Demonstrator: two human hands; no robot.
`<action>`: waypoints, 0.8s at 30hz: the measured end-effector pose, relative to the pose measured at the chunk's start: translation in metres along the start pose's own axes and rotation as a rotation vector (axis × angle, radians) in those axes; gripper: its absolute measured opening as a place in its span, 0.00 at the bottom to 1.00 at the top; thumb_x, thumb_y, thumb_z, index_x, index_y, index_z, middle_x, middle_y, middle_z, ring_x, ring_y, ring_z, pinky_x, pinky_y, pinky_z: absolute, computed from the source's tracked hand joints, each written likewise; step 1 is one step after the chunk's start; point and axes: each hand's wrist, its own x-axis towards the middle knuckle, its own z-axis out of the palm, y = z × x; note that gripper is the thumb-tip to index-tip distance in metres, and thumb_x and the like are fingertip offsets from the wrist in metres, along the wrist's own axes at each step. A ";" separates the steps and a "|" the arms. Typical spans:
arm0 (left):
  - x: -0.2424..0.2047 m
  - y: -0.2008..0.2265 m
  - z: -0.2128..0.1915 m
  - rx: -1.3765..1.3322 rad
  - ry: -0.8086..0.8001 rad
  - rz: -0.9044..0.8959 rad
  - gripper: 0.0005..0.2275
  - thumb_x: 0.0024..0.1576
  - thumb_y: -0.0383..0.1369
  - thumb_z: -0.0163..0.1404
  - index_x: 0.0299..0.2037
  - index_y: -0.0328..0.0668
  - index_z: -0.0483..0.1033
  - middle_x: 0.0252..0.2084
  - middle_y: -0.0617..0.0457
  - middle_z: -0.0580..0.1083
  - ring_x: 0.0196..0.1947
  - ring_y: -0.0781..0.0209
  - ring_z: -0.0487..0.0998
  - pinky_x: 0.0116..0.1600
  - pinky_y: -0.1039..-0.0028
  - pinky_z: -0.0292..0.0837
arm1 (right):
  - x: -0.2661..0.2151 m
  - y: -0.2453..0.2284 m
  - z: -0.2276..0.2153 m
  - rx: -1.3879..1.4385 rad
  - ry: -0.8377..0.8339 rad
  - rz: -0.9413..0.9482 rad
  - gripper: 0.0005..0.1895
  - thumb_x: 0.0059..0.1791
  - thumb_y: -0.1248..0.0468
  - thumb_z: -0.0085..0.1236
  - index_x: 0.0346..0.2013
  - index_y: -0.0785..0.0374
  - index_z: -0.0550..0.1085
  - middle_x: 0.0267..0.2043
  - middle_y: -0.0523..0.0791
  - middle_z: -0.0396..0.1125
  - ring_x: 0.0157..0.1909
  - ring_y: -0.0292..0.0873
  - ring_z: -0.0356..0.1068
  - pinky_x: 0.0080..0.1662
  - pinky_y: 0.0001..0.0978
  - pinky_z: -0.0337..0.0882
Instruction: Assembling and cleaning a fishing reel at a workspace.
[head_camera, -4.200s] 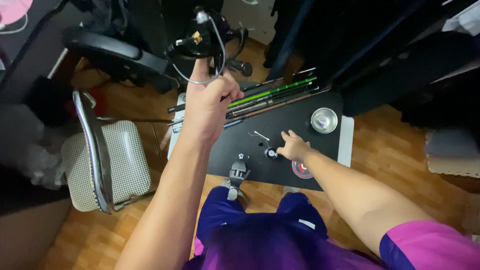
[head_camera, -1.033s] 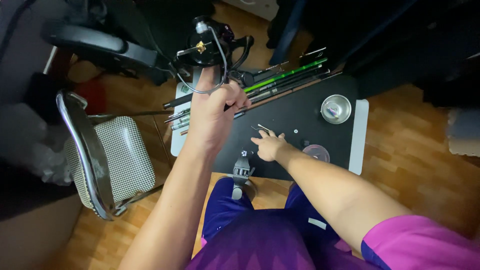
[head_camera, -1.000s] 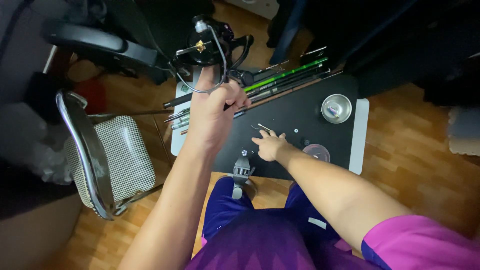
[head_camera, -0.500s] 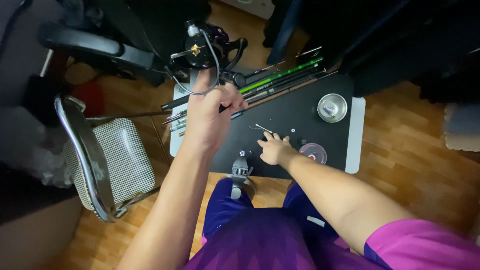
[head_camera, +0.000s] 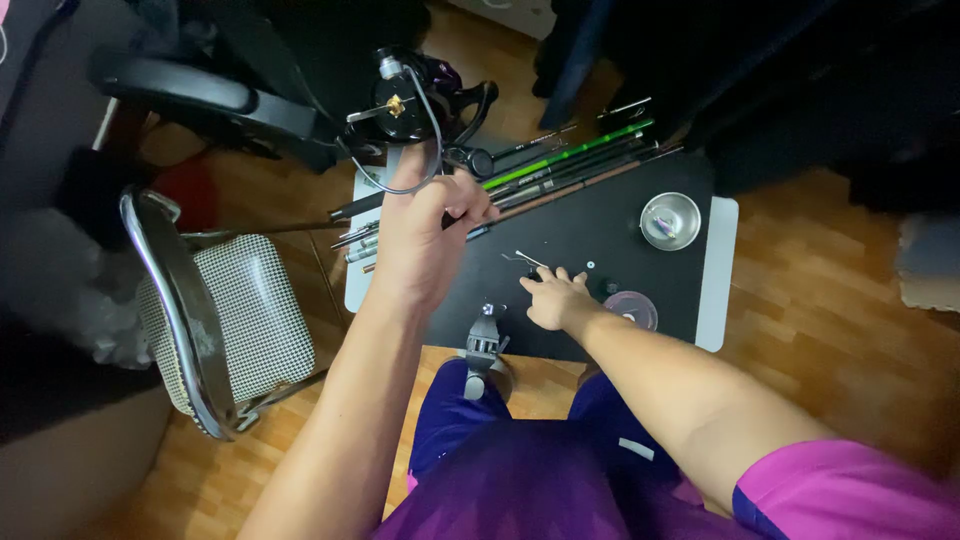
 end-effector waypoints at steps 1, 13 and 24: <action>0.000 0.001 0.001 0.001 0.003 0.000 0.11 0.55 0.21 0.46 0.47 0.35 0.63 0.28 0.55 0.60 0.31 0.60 0.63 0.48 0.61 0.71 | 0.003 0.001 0.003 0.000 -0.002 -0.003 0.35 0.51 0.53 0.49 0.74 0.42 0.56 0.78 0.46 0.44 0.77 0.56 0.44 0.70 0.71 0.44; -0.004 0.016 0.016 0.052 0.045 0.000 0.19 0.54 0.22 0.44 0.57 0.37 0.64 0.26 0.56 0.60 0.30 0.61 0.64 0.46 0.64 0.70 | 0.004 0.008 0.007 0.014 0.142 -0.051 0.33 0.49 0.56 0.50 0.70 0.55 0.60 0.73 0.49 0.53 0.72 0.54 0.53 0.67 0.68 0.53; -0.019 0.001 0.022 -0.012 0.085 0.053 0.22 0.54 0.21 0.45 0.60 0.36 0.60 0.27 0.56 0.61 0.30 0.60 0.64 0.47 0.62 0.70 | -0.005 0.029 0.014 0.062 0.300 -0.335 0.29 0.45 0.59 0.57 0.62 0.51 0.70 0.69 0.52 0.53 0.60 0.59 0.64 0.57 0.56 0.66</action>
